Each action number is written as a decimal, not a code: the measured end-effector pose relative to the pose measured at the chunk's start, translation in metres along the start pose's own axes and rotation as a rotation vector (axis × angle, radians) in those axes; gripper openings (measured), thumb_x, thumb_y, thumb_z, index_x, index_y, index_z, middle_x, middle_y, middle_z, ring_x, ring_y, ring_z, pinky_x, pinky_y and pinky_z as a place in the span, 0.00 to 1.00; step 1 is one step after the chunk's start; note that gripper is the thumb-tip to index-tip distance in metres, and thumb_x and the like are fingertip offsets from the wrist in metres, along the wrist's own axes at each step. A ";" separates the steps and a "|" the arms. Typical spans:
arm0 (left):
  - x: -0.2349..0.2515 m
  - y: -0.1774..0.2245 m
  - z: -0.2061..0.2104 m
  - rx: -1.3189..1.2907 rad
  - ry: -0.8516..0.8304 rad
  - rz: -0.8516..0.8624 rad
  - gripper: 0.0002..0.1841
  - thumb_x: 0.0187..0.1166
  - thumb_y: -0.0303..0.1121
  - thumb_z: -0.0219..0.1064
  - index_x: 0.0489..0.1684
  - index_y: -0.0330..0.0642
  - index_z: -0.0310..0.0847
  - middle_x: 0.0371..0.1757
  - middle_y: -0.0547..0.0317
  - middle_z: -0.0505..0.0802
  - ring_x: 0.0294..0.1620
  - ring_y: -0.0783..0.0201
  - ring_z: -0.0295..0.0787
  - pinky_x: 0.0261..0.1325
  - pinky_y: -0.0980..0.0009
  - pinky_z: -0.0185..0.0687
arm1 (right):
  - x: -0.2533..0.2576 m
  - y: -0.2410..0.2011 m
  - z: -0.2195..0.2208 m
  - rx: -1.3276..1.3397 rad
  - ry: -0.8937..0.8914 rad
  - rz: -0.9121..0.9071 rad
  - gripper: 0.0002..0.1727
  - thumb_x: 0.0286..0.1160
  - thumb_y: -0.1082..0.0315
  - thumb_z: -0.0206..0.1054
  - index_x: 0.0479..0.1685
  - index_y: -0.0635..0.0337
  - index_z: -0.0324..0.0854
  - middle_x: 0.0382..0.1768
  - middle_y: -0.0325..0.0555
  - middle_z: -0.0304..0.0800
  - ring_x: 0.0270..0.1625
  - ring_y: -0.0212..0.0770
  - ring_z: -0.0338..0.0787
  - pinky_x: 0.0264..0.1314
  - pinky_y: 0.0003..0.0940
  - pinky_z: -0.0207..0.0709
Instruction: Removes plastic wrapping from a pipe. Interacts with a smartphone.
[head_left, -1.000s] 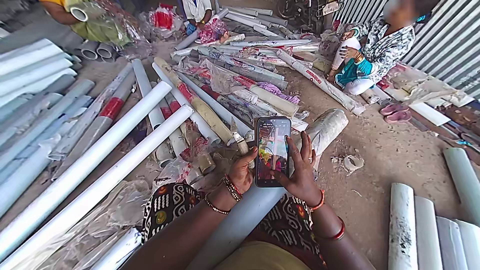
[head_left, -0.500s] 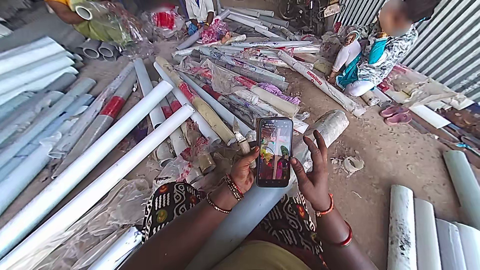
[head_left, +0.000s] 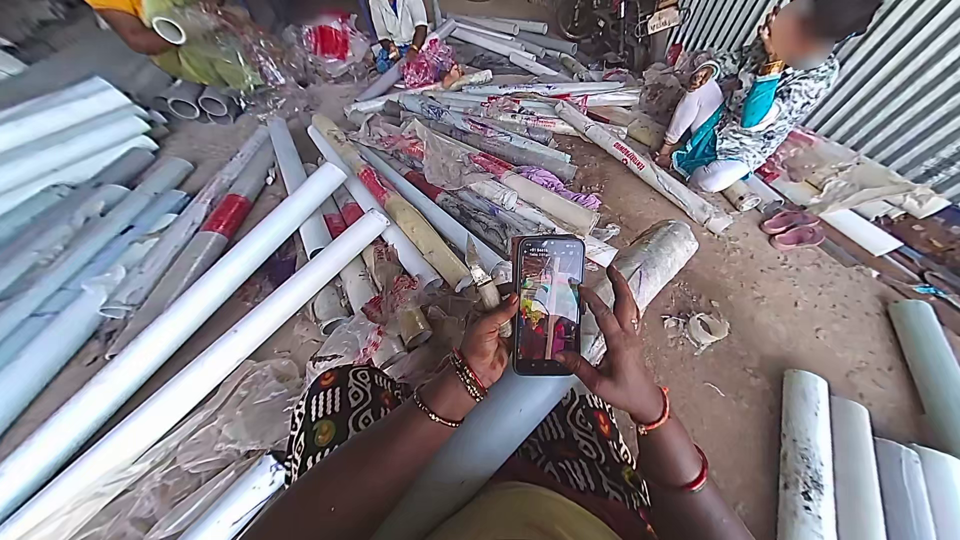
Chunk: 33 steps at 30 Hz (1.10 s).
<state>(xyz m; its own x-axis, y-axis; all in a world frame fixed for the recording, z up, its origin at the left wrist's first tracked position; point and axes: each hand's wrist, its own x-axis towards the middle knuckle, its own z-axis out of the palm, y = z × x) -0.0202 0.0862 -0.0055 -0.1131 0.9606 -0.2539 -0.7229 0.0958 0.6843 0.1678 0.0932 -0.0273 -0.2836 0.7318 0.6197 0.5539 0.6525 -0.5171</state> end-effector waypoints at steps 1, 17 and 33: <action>0.000 0.000 0.000 -0.002 -0.004 0.002 0.09 0.88 0.20 0.50 0.48 0.40 0.76 0.37 0.58 0.94 0.38 0.67 0.95 0.45 0.70 0.93 | 0.000 0.000 0.000 -0.043 -0.018 -0.021 0.48 0.62 0.31 0.67 0.81 0.53 0.74 0.84 0.84 0.55 0.88 0.85 0.49 0.72 0.92 0.40; -0.003 0.001 0.004 -0.001 -0.003 0.009 0.09 0.88 0.20 0.50 0.48 0.41 0.76 0.36 0.59 0.94 0.37 0.68 0.95 0.45 0.71 0.93 | 0.001 -0.007 -0.001 -0.178 -0.040 -0.046 0.49 0.56 0.33 0.70 0.80 0.55 0.76 0.82 0.87 0.59 0.85 0.91 0.53 0.69 0.95 0.40; 0.000 -0.001 0.000 -0.013 -0.012 0.009 0.09 0.87 0.19 0.51 0.48 0.40 0.77 0.37 0.57 0.95 0.38 0.66 0.96 0.45 0.69 0.93 | 0.002 -0.010 -0.001 -0.218 -0.051 -0.049 0.55 0.52 0.30 0.70 0.82 0.58 0.73 0.81 0.88 0.58 0.84 0.93 0.53 0.69 0.95 0.39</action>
<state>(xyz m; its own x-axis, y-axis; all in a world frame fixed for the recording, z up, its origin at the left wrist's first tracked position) -0.0195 0.0859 -0.0058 -0.1114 0.9645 -0.2396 -0.7305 0.0840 0.6778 0.1625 0.0885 -0.0204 -0.3505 0.7130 0.6073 0.6928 0.6337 -0.3442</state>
